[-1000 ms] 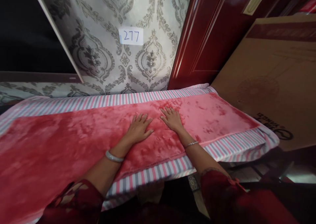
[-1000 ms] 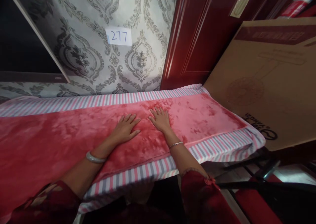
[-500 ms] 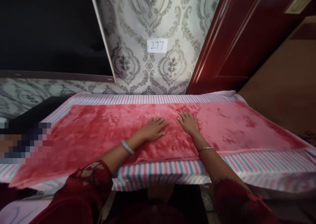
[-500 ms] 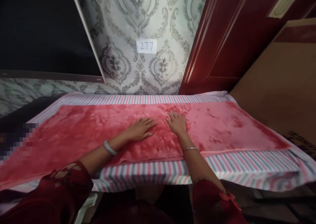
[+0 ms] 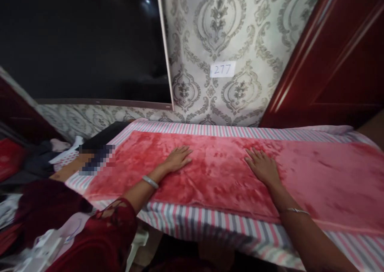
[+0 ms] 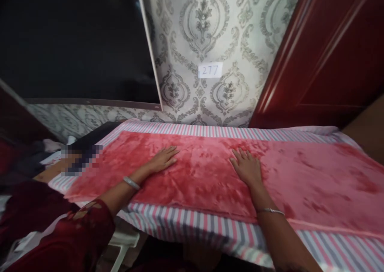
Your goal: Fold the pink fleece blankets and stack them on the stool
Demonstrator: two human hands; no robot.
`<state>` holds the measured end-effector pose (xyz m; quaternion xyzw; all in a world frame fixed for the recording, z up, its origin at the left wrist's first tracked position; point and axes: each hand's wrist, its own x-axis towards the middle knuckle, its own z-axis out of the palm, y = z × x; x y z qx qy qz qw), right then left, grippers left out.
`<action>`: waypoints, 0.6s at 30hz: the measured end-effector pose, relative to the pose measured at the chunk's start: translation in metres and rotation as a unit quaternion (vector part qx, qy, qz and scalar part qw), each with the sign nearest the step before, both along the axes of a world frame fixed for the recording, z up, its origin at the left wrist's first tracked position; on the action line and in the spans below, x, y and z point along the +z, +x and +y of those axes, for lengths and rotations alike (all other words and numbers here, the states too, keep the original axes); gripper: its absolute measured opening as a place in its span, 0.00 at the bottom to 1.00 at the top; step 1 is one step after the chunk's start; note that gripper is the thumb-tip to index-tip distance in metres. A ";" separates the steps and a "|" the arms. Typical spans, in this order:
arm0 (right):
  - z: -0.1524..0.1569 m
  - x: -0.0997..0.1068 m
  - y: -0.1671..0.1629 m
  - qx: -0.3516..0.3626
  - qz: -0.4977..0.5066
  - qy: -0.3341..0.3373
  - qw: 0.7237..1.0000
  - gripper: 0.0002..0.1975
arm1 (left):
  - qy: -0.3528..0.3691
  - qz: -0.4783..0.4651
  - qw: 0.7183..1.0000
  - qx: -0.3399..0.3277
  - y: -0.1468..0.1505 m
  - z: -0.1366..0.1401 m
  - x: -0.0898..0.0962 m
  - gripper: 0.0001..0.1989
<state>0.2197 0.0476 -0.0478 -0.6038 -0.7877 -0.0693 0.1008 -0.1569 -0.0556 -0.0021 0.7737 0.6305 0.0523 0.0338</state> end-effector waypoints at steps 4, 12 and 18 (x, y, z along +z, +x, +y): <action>0.009 -0.018 0.007 0.029 0.002 0.049 0.998 0.30 | -0.005 0.023 0.985 0.173 -0.066 -0.019 0.015 0.27; 0.021 -0.037 0.013 0.066 0.026 0.097 0.993 0.32 | 0.047 0.058 0.909 0.409 -0.179 -0.080 0.019 0.27; 0.016 -0.027 0.008 0.043 0.012 0.086 0.995 0.30 | 0.067 -0.007 0.867 0.494 -0.213 -0.066 0.037 0.24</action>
